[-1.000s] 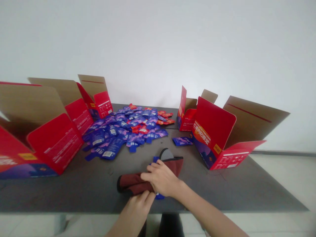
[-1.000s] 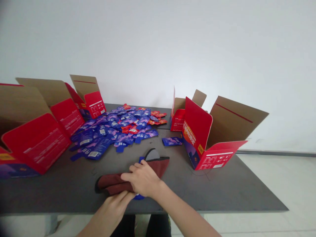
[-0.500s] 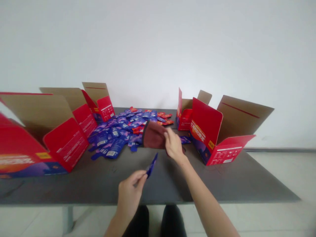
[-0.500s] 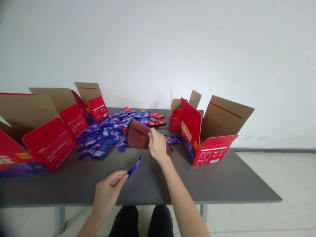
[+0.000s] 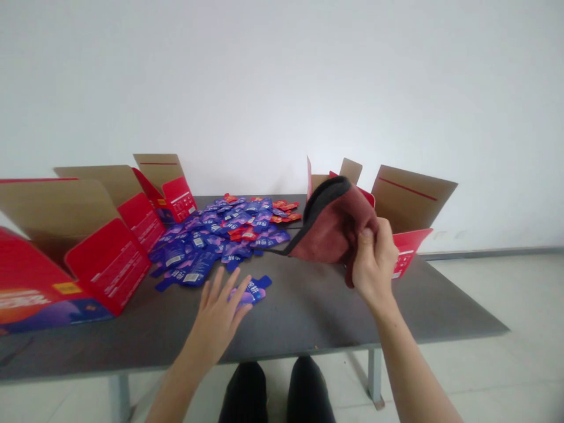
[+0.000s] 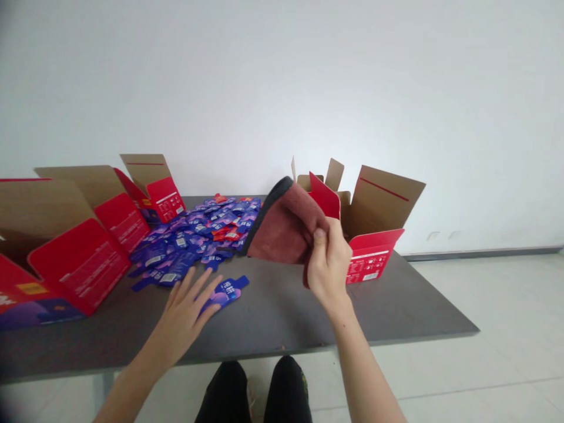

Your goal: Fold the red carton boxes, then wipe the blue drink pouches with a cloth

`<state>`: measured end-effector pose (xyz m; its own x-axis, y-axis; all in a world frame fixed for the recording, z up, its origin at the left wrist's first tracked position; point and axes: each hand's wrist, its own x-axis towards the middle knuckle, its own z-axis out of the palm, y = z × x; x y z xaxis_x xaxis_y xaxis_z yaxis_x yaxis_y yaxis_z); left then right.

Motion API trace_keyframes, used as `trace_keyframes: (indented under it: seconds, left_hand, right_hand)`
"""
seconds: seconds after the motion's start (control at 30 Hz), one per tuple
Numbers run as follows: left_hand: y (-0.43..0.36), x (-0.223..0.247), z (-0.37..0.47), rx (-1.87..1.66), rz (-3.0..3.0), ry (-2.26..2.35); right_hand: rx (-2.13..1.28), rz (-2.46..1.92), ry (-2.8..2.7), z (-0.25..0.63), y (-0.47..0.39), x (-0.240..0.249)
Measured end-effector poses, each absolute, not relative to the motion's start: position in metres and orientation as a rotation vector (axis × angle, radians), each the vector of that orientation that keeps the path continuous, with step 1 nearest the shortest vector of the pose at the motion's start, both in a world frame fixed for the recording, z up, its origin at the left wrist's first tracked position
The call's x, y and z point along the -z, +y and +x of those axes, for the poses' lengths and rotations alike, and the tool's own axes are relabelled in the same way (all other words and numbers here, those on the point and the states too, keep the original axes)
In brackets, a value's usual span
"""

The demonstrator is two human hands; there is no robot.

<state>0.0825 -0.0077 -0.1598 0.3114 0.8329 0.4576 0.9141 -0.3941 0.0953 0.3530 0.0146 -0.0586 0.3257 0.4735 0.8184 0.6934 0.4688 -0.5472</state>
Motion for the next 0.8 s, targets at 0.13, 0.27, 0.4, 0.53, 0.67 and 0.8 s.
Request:
trace_keyframes:
  seconds: [0.13, 0.27, 0.4, 0.53, 0.67, 0.8]
  left_hand:
    - [0.033, 0.158, 0.078, 0.301, -2.797, -1.391]
    - [0.041, 0.174, 0.08, 0.286, -2.861, -1.439]
    - [0.042, 0.188, 0.098, 0.506, -2.659, -1.888]
    - [0.055, 0.192, 0.136, 0.68, -2.378, -2.161]
    - [0.063, 0.178, 0.147, 0.798, -2.47, -2.073]
    - [0.065, 0.164, 0.12, 0.767, -2.676, -1.894]
  right_hand:
    - [0.271, -1.125, -1.096, 0.375, -0.011, 0.059]
    - [0.267, -1.051, -0.953, 0.387, -0.022, 0.06]
    - [0.364, -1.078, -0.901, 0.384, -0.02, 0.069]
    - [0.449, -1.108, -0.909, 0.379, -0.018, 0.077]
    - [0.469, -1.194, -0.962, 0.383, -0.025, 0.084]
    - [0.444, -1.195, -0.868, 0.395, -0.038, 0.087]
